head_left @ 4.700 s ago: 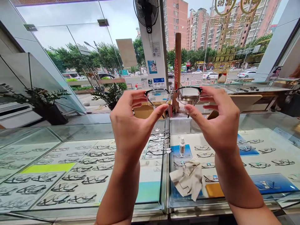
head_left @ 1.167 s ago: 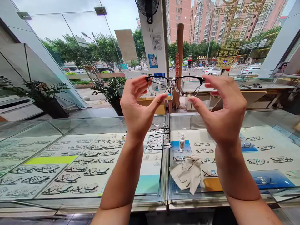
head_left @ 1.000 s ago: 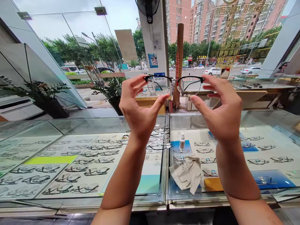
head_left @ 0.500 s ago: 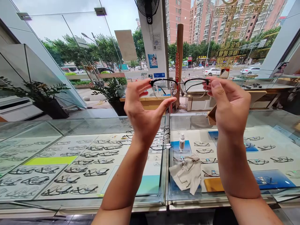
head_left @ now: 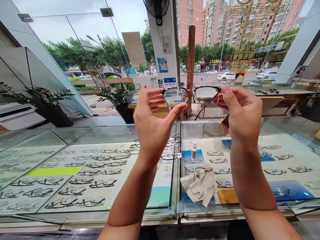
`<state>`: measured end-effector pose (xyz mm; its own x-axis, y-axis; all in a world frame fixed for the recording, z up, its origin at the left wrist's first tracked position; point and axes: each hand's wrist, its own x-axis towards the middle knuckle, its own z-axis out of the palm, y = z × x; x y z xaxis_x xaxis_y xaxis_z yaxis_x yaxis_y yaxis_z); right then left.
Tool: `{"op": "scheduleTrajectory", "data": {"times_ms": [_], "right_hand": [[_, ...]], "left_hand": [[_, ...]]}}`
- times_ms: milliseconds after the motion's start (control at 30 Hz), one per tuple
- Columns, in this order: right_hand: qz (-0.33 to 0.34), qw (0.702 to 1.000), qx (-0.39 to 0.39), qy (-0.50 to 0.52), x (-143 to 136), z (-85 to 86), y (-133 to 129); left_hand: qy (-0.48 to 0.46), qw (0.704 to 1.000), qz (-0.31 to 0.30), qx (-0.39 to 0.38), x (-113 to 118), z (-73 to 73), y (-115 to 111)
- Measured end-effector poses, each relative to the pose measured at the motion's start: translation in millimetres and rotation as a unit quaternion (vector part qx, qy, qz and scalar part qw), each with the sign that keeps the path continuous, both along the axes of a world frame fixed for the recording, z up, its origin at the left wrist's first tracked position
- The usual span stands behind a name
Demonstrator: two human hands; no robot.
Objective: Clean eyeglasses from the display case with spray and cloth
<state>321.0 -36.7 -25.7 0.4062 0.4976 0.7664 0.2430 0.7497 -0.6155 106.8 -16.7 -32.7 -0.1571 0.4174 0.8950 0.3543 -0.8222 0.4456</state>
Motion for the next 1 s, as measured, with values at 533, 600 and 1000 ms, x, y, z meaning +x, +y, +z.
{"op": "scheduleTrajectory", "data": {"times_ms": [533, 600, 1000], "right_hand": [[0.053, 0.997, 0.046, -0.025, -4.1, 2.1, -6.5], [0.057, 0.997, 0.038, -0.029, -3.4, 2.5, -6.3], [0.128, 0.992, 0.012, 0.02, 5.5, -3.0, 16.3]], "left_hand": [[-0.023, 0.988, -0.092, 0.123, 8.3, -5.3, 41.1], [-0.023, 0.989, -0.086, 0.115, 9.2, -5.4, 39.3], [-0.058, 0.982, -0.174, 0.041, 10.4, -4.3, 29.5]]}}
